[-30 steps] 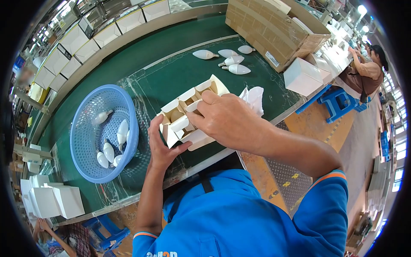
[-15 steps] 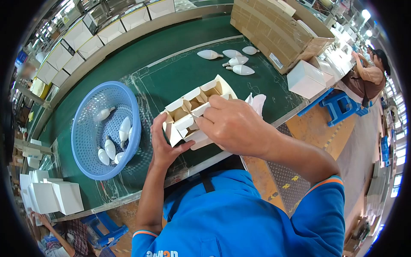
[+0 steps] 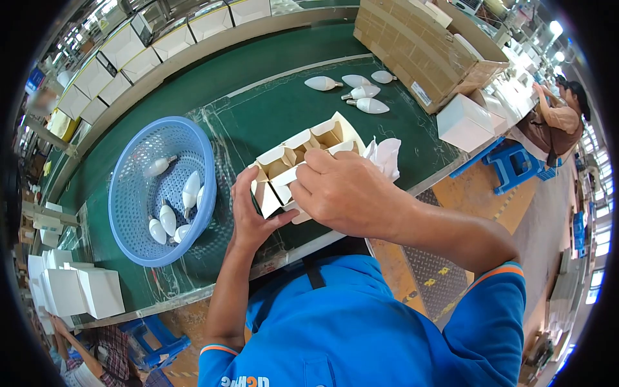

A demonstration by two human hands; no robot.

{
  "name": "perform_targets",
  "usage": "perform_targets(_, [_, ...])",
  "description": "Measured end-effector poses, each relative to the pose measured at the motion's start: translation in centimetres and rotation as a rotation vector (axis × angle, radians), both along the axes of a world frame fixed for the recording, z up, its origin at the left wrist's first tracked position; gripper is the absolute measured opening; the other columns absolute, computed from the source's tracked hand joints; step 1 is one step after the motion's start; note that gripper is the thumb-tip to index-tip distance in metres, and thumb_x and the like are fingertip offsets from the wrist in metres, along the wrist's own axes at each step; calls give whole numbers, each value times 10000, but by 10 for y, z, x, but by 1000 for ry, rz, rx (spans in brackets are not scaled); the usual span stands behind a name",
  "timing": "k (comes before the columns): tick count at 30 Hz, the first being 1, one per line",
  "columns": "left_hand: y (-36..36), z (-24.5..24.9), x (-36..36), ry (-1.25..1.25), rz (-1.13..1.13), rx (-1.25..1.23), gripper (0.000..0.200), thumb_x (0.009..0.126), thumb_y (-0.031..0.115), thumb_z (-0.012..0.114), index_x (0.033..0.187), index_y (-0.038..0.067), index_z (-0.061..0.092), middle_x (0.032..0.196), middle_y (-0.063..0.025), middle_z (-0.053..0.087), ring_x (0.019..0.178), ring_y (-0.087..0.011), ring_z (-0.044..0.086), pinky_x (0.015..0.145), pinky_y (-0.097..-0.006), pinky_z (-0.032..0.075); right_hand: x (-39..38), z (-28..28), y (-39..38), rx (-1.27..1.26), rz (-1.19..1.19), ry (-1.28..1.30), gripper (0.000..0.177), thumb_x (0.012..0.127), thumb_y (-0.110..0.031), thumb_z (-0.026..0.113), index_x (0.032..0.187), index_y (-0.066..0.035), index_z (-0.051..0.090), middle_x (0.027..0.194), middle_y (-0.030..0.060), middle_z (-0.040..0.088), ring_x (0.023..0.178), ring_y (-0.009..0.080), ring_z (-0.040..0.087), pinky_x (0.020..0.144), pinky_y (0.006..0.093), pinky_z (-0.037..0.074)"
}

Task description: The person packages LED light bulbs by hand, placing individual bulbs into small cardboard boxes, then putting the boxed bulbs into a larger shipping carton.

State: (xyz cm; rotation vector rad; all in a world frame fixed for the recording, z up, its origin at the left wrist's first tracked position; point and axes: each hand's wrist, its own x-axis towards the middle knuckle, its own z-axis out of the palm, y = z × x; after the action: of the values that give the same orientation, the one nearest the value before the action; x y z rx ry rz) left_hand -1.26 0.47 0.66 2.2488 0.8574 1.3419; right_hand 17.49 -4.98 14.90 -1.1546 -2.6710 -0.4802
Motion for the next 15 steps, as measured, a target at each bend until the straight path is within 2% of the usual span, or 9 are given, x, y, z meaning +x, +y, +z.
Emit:
perform_targets(4, [1,-1,0,-13,-1,-1,989,498,274,893,1312,107,357,1246,-144,498,1163,-325,487,944,-449,324,-1,1,0,60,45,-119,108,696,-158,596,713,-52,589,764,30,515,808,162,516,566,266,460])
perform_targets(6, [2,0,-1,20,-4,43,1011,477,225,902,1302,33,349,1235,-173,491,1103,-343,494,939,-423,357,2,1,0,98,69,-158,119,698,-159,597,728,-43,604,786,29,518,819,159,512,565,262,456])
perform_targets(7, [1,0,0,18,-5,43,1011,477,225,902,1302,33,349,1235,-173,491,1103,-343,494,939,-423,357,5,2,0,102,95,-178,136,701,-159,599,749,-34,618,801,30,520,828,156,509,566,260,454])
perform_targets(9, [1,-1,0,-13,-6,-22,983,496,267,895,1306,107,361,1244,-143,498,1167,-324,485,942,-451,324,9,4,-1,107,120,-199,154,703,-159,601,771,-24,632,816,31,523,838,154,507,568,258,452])
perform_targets(11, [1,-3,0,-16,-3,-18,985,493,265,896,1306,107,362,1244,-142,498,1168,-324,485,942,-450,324,10,7,-1,97,163,-288,171,704,-159,604,788,-15,641,800,39,534,830,157,511,568,262,455])
perform_targets(15, [0,-1,1,-10,3,-14,993,483,259,897,1306,109,362,1242,-143,501,1167,-322,487,940,-444,326,9,5,1,104,159,-284,160,701,-160,607,765,-14,630,782,46,547,821,158,513,568,268,458])
